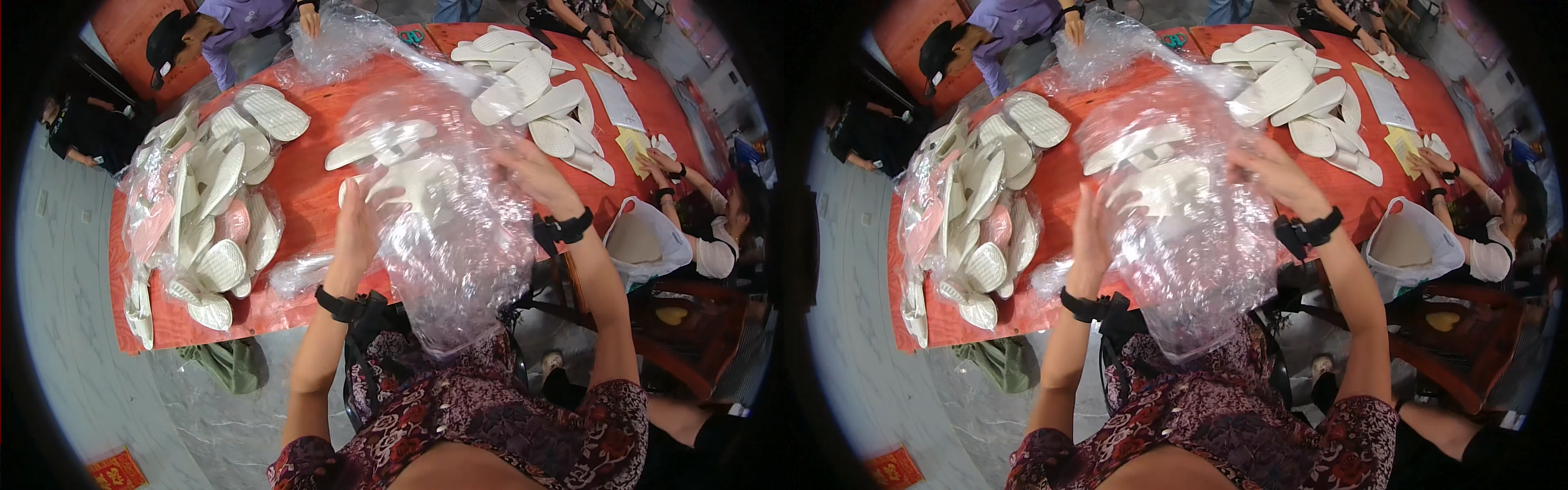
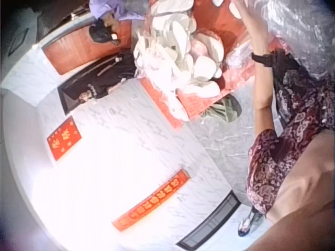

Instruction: The recorder extracts pairs of slippers from a large green bag and places them into individual plastic bags on a table.

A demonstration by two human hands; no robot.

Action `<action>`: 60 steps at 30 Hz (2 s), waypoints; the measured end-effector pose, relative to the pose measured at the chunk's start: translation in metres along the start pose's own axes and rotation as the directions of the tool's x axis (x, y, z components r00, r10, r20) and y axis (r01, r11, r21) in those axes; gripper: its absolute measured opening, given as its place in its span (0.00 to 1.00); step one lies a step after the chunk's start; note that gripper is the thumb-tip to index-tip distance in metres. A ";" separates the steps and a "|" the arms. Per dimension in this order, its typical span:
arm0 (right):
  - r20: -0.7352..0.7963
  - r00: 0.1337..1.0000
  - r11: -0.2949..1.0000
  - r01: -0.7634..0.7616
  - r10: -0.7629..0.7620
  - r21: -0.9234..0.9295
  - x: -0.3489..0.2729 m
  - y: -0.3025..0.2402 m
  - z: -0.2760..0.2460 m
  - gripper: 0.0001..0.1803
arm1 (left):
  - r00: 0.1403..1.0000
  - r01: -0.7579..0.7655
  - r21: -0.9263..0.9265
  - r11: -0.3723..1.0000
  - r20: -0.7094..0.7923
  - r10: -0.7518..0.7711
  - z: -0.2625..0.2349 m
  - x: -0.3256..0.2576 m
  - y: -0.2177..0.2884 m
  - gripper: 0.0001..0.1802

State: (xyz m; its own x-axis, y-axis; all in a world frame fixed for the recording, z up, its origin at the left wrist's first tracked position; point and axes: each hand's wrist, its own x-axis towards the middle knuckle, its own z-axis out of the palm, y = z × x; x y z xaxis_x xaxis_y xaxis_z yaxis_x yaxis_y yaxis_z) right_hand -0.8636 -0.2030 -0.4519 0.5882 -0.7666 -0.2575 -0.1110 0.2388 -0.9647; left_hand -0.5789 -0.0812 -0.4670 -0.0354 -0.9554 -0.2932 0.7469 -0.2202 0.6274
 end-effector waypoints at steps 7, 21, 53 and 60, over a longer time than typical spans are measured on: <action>-0.210 0.977 0.894 0.059 0.041 0.445 -0.040 0.033 -0.048 0.15 | 0.908 -0.237 0.917 -0.322 0.327 0.263 -0.078 0.014 -0.089 0.56; 0.230 0.919 0.940 -0.275 0.319 -0.203 -0.026 0.153 0.008 0.18 | 0.828 -0.343 0.759 -0.554 0.522 0.203 -0.071 0.073 -0.090 0.42; -0.649 0.544 0.750 -0.054 -0.531 -0.659 -0.024 0.146 0.051 0.18 | 0.808 -0.405 0.700 -0.589 0.575 0.128 -0.077 0.076 -0.096 0.40; -0.896 0.392 0.934 -0.192 -0.207 -0.300 -0.238 0.211 0.078 0.11 | 0.764 -0.496 0.705 -0.507 0.632 0.132 -0.070 0.082 -0.109 0.38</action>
State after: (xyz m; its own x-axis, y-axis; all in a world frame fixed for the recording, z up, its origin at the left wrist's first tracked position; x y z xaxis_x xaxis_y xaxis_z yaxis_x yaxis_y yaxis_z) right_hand -0.9651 0.0763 -0.5896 -0.4647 -0.8841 0.0497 -0.4572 0.1915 -0.8685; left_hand -0.6162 -0.1218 -0.6098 -0.3480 -0.8831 0.3146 -0.8294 0.4465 0.3359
